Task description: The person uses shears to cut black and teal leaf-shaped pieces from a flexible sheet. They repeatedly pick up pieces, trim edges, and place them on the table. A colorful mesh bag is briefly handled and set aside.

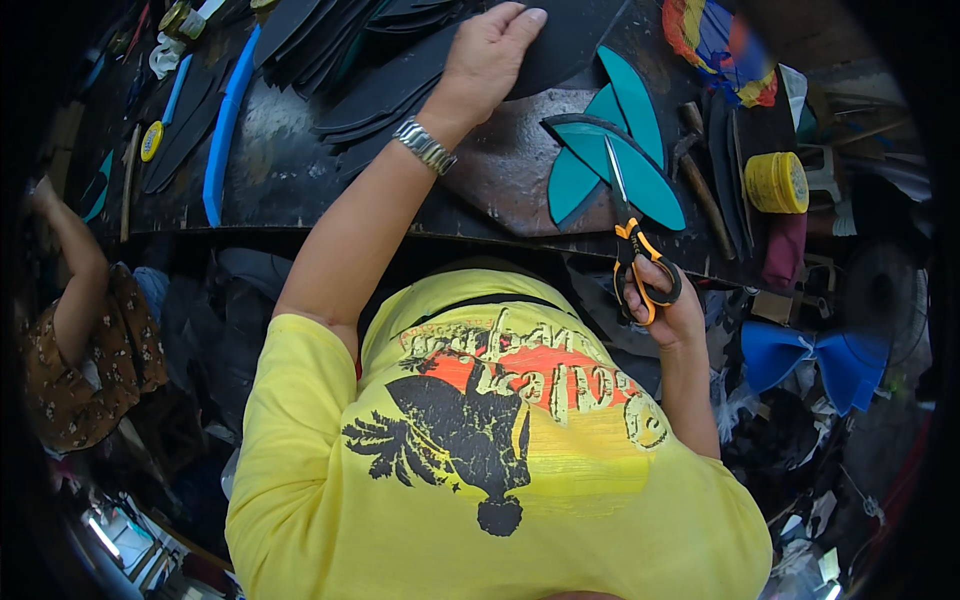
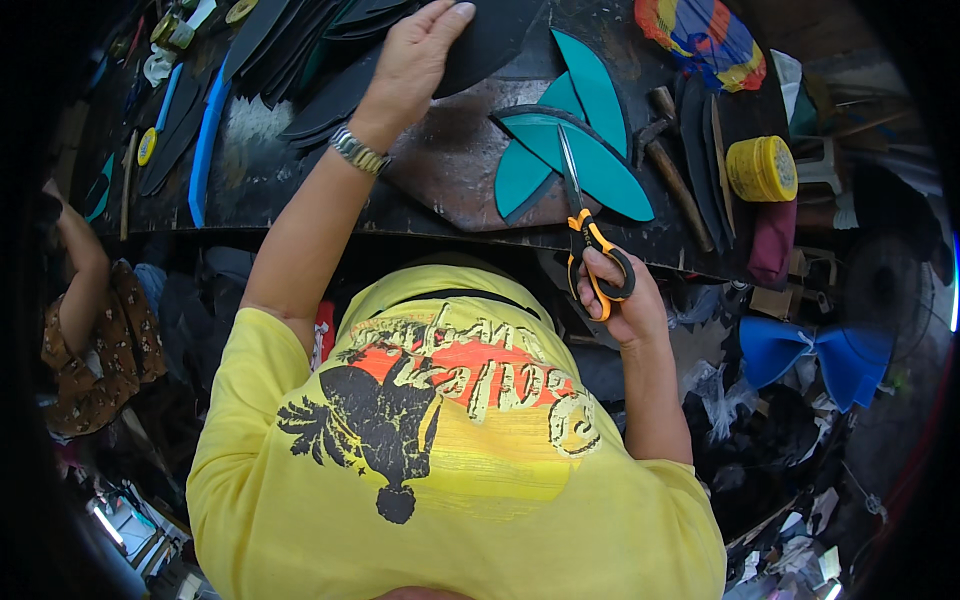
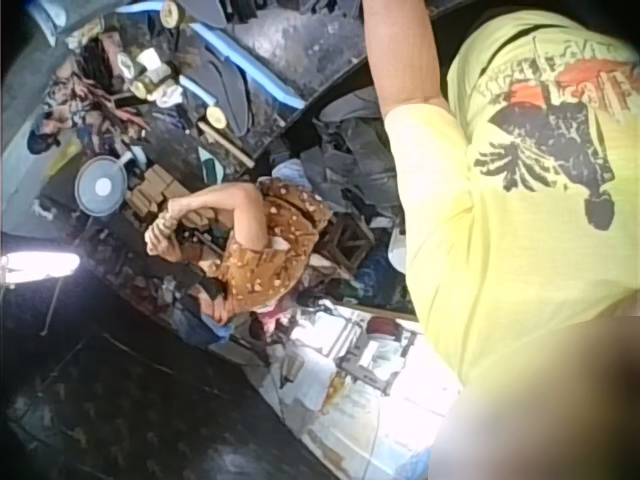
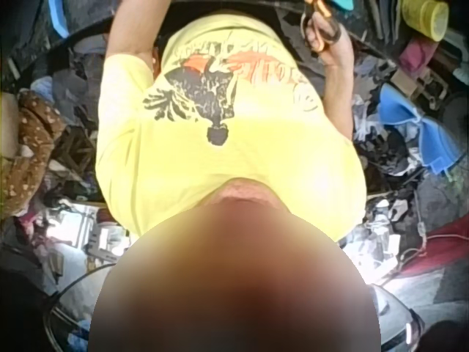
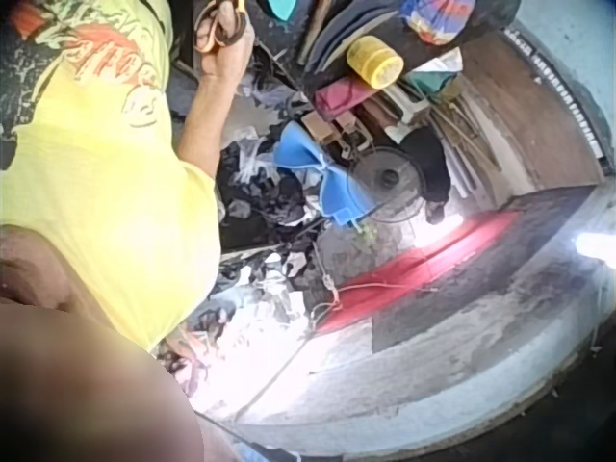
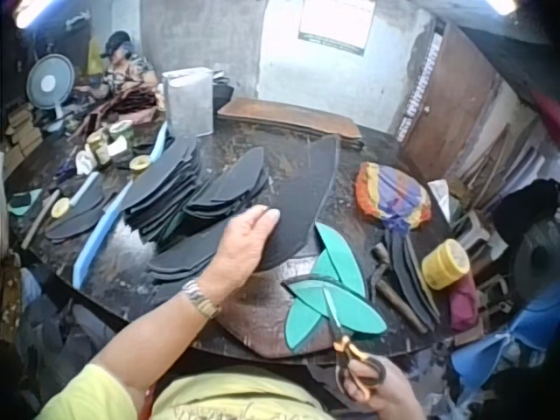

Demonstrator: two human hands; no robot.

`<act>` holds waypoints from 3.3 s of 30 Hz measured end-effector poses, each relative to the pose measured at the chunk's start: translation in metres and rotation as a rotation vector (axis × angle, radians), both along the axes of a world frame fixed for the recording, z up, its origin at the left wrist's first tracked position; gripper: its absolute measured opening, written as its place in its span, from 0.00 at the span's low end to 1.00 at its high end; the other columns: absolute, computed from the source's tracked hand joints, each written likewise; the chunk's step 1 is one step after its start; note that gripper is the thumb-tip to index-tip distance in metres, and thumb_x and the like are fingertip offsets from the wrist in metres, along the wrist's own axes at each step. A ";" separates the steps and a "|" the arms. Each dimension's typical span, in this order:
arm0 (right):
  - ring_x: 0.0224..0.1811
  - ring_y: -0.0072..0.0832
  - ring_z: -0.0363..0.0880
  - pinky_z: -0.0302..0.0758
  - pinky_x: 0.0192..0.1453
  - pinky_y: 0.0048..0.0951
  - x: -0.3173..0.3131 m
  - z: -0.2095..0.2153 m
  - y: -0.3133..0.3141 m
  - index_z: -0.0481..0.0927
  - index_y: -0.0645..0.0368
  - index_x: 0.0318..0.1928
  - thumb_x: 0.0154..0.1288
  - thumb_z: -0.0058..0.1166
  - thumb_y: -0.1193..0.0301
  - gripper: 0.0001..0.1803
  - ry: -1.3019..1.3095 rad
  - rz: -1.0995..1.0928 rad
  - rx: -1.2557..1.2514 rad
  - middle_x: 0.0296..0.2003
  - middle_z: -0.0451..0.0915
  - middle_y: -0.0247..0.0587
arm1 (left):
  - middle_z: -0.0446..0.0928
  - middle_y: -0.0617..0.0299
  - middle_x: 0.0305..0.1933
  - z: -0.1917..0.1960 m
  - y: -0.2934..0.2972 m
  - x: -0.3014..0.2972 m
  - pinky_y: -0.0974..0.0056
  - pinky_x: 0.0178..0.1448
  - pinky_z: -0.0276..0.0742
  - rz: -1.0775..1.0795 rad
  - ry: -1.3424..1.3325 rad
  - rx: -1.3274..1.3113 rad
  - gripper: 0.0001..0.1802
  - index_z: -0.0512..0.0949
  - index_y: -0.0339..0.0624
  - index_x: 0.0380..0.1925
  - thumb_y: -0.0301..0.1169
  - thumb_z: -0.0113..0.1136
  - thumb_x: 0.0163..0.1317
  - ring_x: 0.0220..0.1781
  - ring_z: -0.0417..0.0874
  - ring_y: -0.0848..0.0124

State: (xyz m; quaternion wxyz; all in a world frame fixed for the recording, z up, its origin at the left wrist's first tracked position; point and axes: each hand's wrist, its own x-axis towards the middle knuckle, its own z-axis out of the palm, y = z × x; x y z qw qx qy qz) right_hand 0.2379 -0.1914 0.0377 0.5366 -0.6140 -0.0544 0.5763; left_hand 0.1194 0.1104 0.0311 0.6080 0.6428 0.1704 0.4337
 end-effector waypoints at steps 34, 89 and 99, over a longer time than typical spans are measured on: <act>0.20 0.10 0.72 0.68 0.22 0.13 -0.008 -0.012 0.001 0.77 0.60 0.37 0.48 0.73 0.75 0.18 -0.022 0.461 0.070 0.26 0.77 0.28 | 0.83 0.59 0.44 0.001 -0.052 -0.103 0.75 0.48 0.78 -0.430 0.334 -0.505 0.25 0.78 0.32 0.53 0.34 0.69 0.59 0.41 0.83 0.77; 0.19 0.10 0.69 0.65 0.22 0.13 -0.032 -0.004 -0.004 0.76 0.60 0.34 0.53 0.68 0.80 0.12 -0.325 0.133 0.104 0.23 0.75 0.26 | 0.75 0.52 0.59 0.022 -0.024 -0.074 0.55 0.64 0.72 0.420 0.599 1.017 0.28 0.75 0.42 0.56 0.35 0.69 0.54 0.61 0.75 0.55; 0.20 0.18 0.75 0.71 0.19 0.15 -0.032 -0.005 -0.024 0.74 0.61 0.38 0.57 0.65 0.73 0.13 -0.144 -0.042 0.340 0.25 0.77 0.37 | 0.77 0.54 0.55 -0.013 -0.057 0.026 0.57 0.59 0.74 -0.292 0.583 1.104 0.28 0.75 0.43 0.53 0.39 0.69 0.53 0.59 0.76 0.57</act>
